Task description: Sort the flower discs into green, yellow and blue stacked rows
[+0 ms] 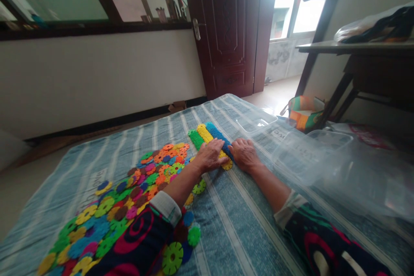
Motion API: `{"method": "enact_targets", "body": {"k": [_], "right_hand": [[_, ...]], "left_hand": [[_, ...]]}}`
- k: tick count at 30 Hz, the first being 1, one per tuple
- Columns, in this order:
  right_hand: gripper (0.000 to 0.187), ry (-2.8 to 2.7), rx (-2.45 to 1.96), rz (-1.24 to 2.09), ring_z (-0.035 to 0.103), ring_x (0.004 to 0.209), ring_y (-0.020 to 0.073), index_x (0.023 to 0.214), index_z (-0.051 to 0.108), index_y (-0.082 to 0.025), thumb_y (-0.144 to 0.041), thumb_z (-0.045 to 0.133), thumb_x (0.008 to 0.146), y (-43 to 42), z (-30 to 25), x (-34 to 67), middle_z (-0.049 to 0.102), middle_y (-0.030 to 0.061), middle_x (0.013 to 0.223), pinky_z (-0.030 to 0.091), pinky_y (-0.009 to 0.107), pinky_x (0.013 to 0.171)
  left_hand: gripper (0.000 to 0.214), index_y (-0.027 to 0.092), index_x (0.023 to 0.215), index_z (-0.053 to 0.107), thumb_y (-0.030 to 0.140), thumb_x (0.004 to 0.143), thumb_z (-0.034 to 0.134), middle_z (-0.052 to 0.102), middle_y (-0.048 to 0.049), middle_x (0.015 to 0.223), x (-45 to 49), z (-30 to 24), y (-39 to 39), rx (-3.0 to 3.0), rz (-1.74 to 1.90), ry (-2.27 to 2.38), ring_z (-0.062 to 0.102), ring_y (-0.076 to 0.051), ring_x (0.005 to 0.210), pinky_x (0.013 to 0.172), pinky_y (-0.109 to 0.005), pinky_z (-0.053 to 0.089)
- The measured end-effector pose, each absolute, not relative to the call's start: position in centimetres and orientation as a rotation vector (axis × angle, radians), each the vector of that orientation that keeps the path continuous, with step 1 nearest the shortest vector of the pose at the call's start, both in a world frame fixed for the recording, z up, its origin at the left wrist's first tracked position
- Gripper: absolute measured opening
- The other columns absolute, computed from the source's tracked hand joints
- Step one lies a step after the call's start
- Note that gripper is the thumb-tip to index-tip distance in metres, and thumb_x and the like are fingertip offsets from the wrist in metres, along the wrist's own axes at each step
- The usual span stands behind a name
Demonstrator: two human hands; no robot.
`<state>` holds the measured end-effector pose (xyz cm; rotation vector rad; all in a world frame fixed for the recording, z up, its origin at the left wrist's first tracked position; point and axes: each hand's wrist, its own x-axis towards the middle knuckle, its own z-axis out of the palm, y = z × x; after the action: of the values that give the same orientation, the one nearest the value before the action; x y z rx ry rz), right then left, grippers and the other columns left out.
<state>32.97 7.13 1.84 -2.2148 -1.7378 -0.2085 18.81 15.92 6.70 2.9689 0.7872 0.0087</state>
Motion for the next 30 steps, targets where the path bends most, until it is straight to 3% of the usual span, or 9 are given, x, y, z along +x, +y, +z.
{"method": "enact_targets", "body": {"k": [18, 30], "right_hand": [[0.042, -1.697, -2.209, -0.157, 0.056, 0.109, 0.0243, 0.103, 0.064, -0.020, -0.040, 0.027, 0.105, 7.2, 1.8, 33.2, 0.067, 0.0109, 0.111, 0.034, 0.036, 0.093], [0.042, -1.688, -2.218, -0.174, 0.056, 0.111, 0.0245, 0.099, 0.067, -0.021, -0.039, 0.029, 0.105, 6.3, 1.5, 33.4, 0.067, 0.0109, 0.109, 0.034, 0.037, 0.094]], "left_hand": [[0.060, 0.014, 0.139, 0.047, 0.043, 0.087, 0.058, 0.045, -0.0176, 0.151, 18.4, 7.0, 15.7, 2.971, -0.034, 0.795, 0.036, -0.031, 0.144, 0.115, -0.047, 0.035], [0.059, 0.017, 0.138, 0.049, 0.046, 0.087, 0.059, 0.043, -0.0168, 0.153, 18.5, 6.5, 15.8, 2.961, -0.035, 0.804, 0.035, -0.031, 0.144, 0.113, -0.051, 0.036]]}}
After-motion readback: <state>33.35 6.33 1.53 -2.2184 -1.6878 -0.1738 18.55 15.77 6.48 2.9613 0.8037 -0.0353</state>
